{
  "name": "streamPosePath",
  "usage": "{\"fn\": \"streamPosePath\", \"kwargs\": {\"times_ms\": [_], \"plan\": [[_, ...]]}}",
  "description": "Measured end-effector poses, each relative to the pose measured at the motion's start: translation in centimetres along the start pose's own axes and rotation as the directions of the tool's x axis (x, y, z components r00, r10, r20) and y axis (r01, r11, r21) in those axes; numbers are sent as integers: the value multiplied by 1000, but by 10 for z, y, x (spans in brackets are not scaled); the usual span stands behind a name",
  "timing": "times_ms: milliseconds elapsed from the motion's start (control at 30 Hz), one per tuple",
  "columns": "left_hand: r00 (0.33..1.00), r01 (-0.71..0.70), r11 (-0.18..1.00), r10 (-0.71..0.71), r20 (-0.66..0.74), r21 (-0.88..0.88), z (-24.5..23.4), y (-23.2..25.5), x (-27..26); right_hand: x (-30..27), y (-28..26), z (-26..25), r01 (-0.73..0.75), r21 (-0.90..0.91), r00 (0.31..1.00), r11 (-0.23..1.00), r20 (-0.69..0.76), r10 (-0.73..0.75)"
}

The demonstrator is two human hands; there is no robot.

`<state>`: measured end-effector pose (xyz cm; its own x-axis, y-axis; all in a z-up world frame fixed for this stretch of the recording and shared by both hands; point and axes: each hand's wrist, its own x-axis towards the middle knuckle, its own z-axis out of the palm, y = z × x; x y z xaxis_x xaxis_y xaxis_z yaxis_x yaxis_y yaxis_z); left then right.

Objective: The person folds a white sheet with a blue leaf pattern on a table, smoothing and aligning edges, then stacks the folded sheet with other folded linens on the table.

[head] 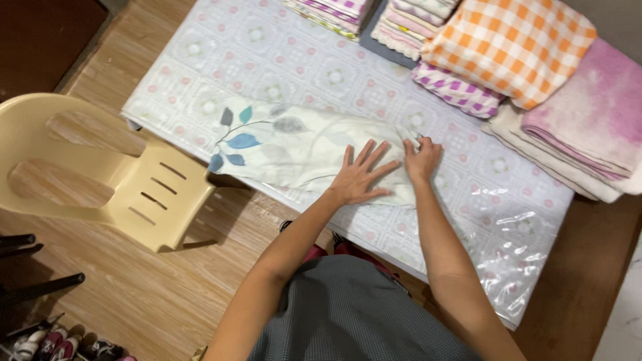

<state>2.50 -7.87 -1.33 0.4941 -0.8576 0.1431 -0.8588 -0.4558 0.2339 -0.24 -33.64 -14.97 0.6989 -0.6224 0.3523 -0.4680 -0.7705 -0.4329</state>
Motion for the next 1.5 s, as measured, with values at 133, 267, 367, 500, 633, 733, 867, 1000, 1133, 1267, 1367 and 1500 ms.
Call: {"fn": "streamPosePath", "kwargs": {"times_ms": [133,267,367,500,633,733,867,1000,1133,1267,1367,1500], "plan": [[995,104,994,-104,-8,-45,28,0,12,1,10,9,-231,387,971,893,38,235],[943,133,991,-130,306,13,31,0,6,15,25,3,-517,457,854,723,332,401],[919,140,990,-142,367,32,22,1,7,18,19,-3,-414,468,908,781,268,321],[870,132,988,-152,469,76,15,1,24,24,0,-20,-316,119,927,941,251,279],[907,64,991,-105,408,114,15,-3,33,35,-23,-33,-214,43,960,976,191,202],[887,118,986,-157,435,116,17,-1,29,32,-37,-46,-179,95,977,979,136,165],[890,110,989,-141,433,96,25,-4,29,-5,-64,-67,286,117,957,951,18,-290],[898,93,996,-77,432,-16,40,-20,27,-43,-83,-84,212,86,893,973,388,-229],[986,102,930,-47,161,-353,49,-40,17,-41,-85,-82,8,105,877,994,477,-57],[968,105,974,-55,243,-201,40,-50,3,-43,-79,-81,-15,112,886,994,461,-38],[922,138,990,-117,369,-31,27,-53,-10,-53,-80,-87,-99,96,952,990,299,66],[1000,0,948,-5,16,318,19,-62,-16,-59,-72,-95,-369,63,883,927,335,329]]}}
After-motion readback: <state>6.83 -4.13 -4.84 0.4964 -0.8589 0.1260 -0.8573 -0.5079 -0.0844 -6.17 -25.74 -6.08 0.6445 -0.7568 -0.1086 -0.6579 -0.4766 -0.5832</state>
